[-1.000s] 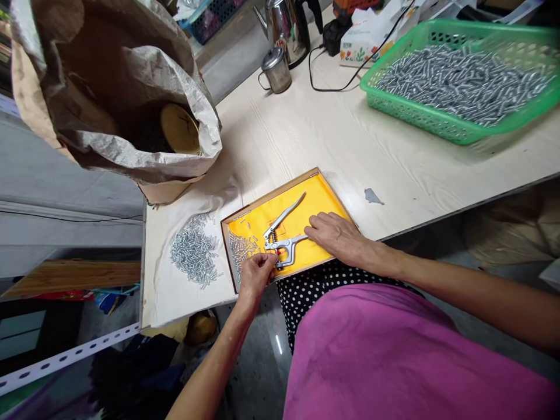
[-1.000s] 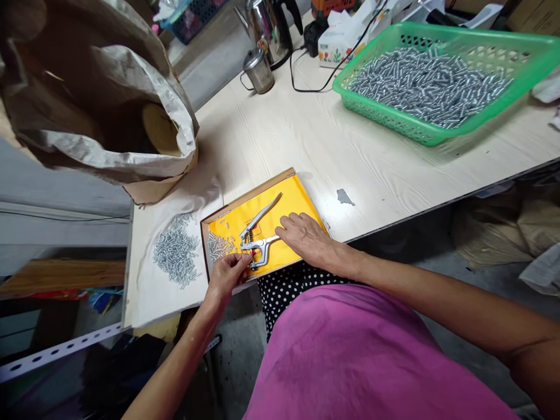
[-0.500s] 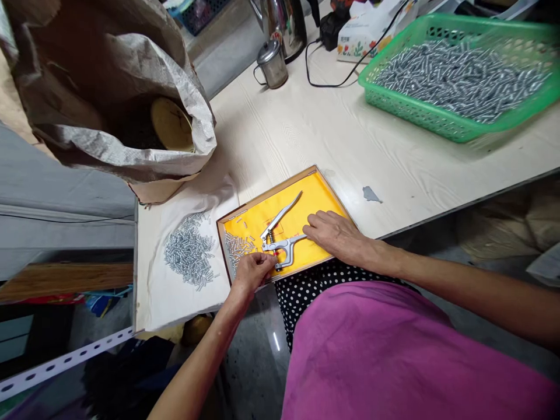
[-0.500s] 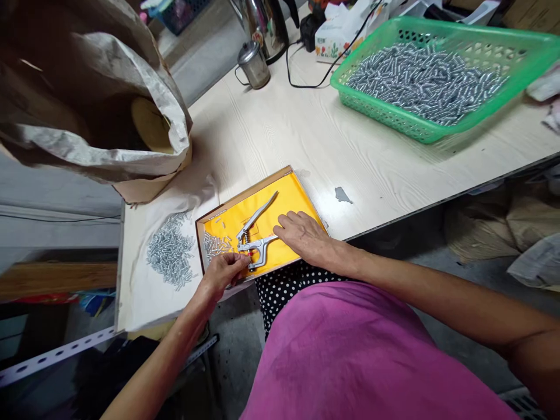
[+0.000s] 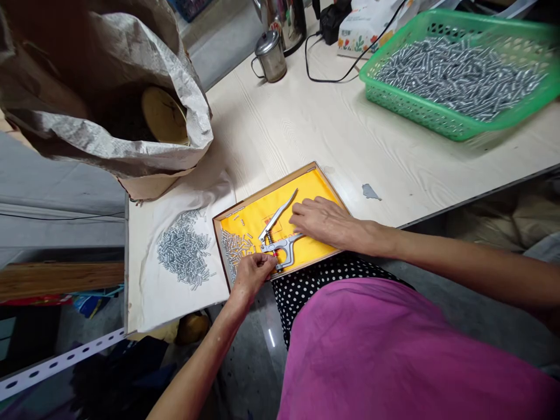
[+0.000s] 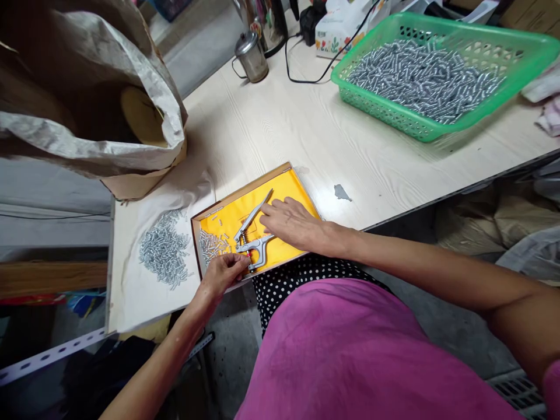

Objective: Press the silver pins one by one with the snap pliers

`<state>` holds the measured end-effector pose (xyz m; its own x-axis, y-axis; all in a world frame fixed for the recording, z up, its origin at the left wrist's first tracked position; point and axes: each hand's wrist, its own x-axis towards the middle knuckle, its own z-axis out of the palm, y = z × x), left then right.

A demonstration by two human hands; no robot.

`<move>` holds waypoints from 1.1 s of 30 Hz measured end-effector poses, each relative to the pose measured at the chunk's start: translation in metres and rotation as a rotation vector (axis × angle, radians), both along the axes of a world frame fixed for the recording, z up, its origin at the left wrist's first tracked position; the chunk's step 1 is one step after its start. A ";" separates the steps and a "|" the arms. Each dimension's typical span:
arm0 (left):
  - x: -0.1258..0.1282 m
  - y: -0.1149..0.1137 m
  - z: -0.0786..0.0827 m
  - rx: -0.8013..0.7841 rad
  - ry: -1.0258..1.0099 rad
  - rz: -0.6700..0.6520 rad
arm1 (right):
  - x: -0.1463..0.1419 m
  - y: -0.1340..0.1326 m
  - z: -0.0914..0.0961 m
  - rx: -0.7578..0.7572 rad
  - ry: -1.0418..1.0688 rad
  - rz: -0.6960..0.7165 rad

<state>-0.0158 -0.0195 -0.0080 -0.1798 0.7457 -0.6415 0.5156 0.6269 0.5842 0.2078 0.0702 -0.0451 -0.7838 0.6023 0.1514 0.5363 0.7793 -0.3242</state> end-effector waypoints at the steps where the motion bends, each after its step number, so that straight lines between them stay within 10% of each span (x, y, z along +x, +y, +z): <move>1: 0.000 0.000 0.000 0.003 -0.009 0.007 | -0.006 0.007 0.000 0.039 -0.004 0.000; 11: 0.004 -0.003 -0.009 0.051 0.074 -0.034 | -0.030 0.058 0.004 0.269 -0.177 0.076; 33: 0.005 -0.007 -0.009 0.095 0.080 -0.058 | 0.021 0.009 0.006 0.015 -0.081 0.087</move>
